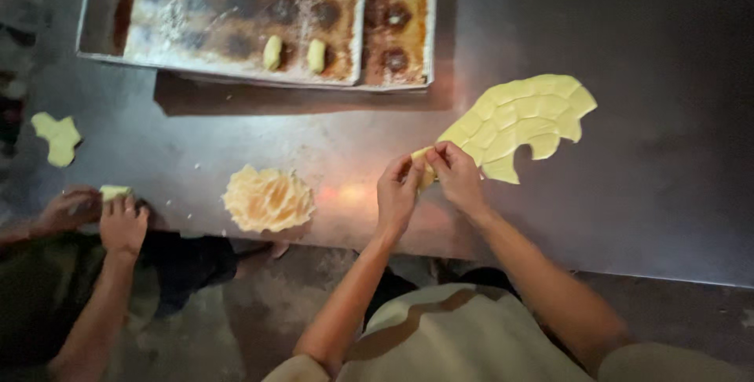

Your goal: The person tears pieces from a sheet of dough on a stainless steel table and rolls each piece between their hands into a small cylinder, placing the shaped dough pieces onto a baking tray alongside other shaped pieces. A second worker at the same table handles dough pieces as well.

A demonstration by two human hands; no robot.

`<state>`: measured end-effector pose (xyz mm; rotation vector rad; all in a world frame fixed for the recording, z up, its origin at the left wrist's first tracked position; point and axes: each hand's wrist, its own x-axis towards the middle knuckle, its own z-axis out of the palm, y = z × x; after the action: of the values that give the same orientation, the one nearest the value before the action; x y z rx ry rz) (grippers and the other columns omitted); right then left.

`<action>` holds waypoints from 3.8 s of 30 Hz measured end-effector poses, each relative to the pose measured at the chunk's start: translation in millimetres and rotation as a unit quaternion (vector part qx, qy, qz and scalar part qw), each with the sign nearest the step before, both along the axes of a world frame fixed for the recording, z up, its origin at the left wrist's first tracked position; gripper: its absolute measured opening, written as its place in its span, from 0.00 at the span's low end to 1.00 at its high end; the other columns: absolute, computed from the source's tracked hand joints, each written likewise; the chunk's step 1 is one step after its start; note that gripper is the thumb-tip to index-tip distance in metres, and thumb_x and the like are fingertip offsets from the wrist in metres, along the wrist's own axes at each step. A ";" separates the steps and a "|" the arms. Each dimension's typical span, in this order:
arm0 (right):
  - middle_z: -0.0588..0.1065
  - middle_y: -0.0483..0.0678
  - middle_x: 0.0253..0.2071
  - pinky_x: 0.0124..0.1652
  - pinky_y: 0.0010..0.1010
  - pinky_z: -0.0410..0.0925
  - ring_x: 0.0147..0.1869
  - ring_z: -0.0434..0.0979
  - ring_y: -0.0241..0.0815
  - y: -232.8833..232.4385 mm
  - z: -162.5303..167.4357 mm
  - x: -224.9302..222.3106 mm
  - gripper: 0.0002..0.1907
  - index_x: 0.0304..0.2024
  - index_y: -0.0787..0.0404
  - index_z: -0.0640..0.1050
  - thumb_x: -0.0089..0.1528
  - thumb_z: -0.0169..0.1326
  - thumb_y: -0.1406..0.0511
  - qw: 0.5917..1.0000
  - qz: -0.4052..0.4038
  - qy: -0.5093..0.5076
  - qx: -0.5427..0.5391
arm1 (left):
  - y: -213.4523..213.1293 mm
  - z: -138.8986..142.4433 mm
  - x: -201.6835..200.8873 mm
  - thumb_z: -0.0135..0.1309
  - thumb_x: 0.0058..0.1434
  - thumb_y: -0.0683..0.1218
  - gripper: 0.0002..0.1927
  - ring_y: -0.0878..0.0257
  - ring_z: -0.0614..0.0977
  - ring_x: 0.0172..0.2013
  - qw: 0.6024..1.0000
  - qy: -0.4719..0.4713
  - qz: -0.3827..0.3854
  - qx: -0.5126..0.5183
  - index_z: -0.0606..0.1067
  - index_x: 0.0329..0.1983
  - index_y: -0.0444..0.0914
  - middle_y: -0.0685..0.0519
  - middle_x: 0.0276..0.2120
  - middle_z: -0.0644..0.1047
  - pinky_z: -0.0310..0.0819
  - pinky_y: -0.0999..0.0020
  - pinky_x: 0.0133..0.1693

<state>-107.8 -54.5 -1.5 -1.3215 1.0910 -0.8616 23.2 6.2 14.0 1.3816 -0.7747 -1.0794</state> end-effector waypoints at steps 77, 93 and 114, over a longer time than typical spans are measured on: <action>0.80 0.60 0.41 0.46 0.39 0.73 0.45 0.83 0.54 20.4 -14.6 278.1 0.15 0.44 0.66 0.80 0.57 0.62 0.65 0.836 0.469 0.238 -0.157 | 207.3 -80.5 209.2 0.51 0.71 0.52 0.14 0.70 0.76 0.41 0.985 0.107 -0.067 0.115 0.77 0.50 0.38 0.58 0.41 0.78 0.71 0.72 0.44; 0.79 0.55 0.35 0.40 0.40 0.71 0.38 0.80 0.53 -38.7 -43.4 96.8 0.07 0.38 0.62 0.83 0.58 0.64 0.66 0.911 0.196 0.257 -0.258 | 50.5 -83.4 102.9 0.55 0.61 0.39 0.19 0.44 0.79 0.43 0.934 -0.357 0.007 0.016 0.76 0.57 0.36 0.42 0.44 0.78 0.75 0.53 0.43; 0.77 0.63 0.53 0.54 0.50 0.69 0.56 0.76 0.63 -7.6 -31.9 82.7 0.22 0.56 0.67 0.77 0.58 0.54 0.72 0.801 0.288 0.269 -0.450 | 18.0 -83.4 106.6 0.62 0.59 0.41 0.17 0.46 0.80 0.45 0.955 -0.293 0.019 0.039 0.74 0.51 0.36 0.43 0.48 0.74 0.77 0.56 0.46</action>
<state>-25.0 -62.2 -33.4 -2.6573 0.5627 -0.5269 129.8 24.2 -69.4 1.8081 -1.1307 -0.6704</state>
